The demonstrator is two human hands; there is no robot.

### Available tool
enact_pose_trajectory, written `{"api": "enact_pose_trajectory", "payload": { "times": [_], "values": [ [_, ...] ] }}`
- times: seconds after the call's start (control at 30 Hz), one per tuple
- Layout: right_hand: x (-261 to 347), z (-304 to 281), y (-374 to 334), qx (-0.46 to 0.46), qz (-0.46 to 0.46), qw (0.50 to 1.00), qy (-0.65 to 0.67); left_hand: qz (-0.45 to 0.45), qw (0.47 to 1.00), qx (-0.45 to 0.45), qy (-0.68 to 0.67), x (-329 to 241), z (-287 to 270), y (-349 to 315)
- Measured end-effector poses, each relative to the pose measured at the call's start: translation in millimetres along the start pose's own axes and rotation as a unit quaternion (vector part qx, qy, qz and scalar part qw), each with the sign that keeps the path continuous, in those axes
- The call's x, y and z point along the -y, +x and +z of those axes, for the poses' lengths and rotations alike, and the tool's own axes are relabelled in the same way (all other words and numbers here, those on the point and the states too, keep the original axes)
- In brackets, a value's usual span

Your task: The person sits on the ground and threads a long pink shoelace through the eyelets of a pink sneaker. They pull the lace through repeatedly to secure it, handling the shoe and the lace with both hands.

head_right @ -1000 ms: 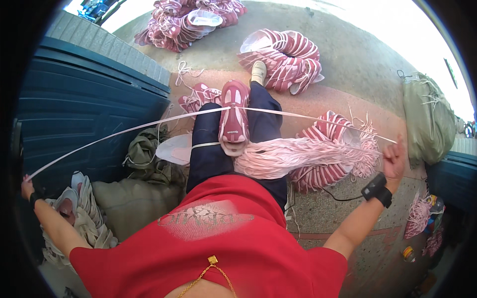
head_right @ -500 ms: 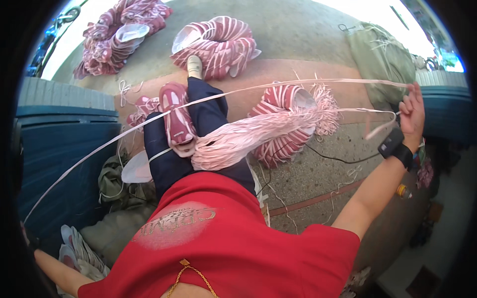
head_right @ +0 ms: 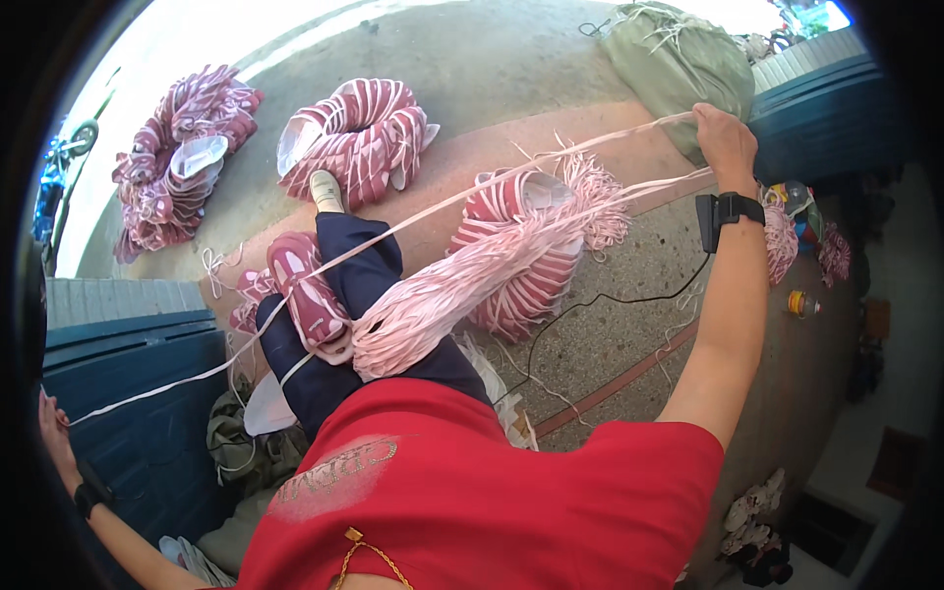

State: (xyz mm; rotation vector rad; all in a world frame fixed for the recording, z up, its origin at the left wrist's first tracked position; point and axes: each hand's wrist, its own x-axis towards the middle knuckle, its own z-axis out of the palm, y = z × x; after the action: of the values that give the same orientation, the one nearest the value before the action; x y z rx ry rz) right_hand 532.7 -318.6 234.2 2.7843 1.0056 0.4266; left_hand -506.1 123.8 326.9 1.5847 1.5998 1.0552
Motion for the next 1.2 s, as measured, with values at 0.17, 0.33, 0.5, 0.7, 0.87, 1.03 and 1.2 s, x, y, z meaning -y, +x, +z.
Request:
{"api": "enact_pose_trajectory", "payload": {
  "times": [0.17,0.33,0.5,0.7,0.87,1.03,1.2],
  "values": [
    [-30,5,-2,-0.016,-0.012,1.0,0.022,-0.036,0.997,0.053,0.04,5,52,16],
    [-41,13,0,0.041,-0.083,0.979,0.18,-0.072,0.996,0.043,0.03,-5,96,11],
    [106,-40,-64,0.208,-0.17,0.849,0.455,0.019,0.969,0.246,0.012,-101,308,-72],
    [215,-32,-97,0.323,-0.312,0.707,0.546,-0.012,0.845,0.523,-0.11,-168,530,-196],
    [254,-40,-109,0.343,-0.329,0.667,0.574,-0.116,0.758,0.606,-0.21,-174,596,-259],
    [216,-11,-90,0.181,-0.386,0.81,0.403,-0.168,0.762,0.599,-0.178,-172,602,-259],
    [67,40,-17,-0.066,-0.184,0.979,-0.065,-0.155,0.785,0.579,-0.155,-152,593,-232]
  ]
}}
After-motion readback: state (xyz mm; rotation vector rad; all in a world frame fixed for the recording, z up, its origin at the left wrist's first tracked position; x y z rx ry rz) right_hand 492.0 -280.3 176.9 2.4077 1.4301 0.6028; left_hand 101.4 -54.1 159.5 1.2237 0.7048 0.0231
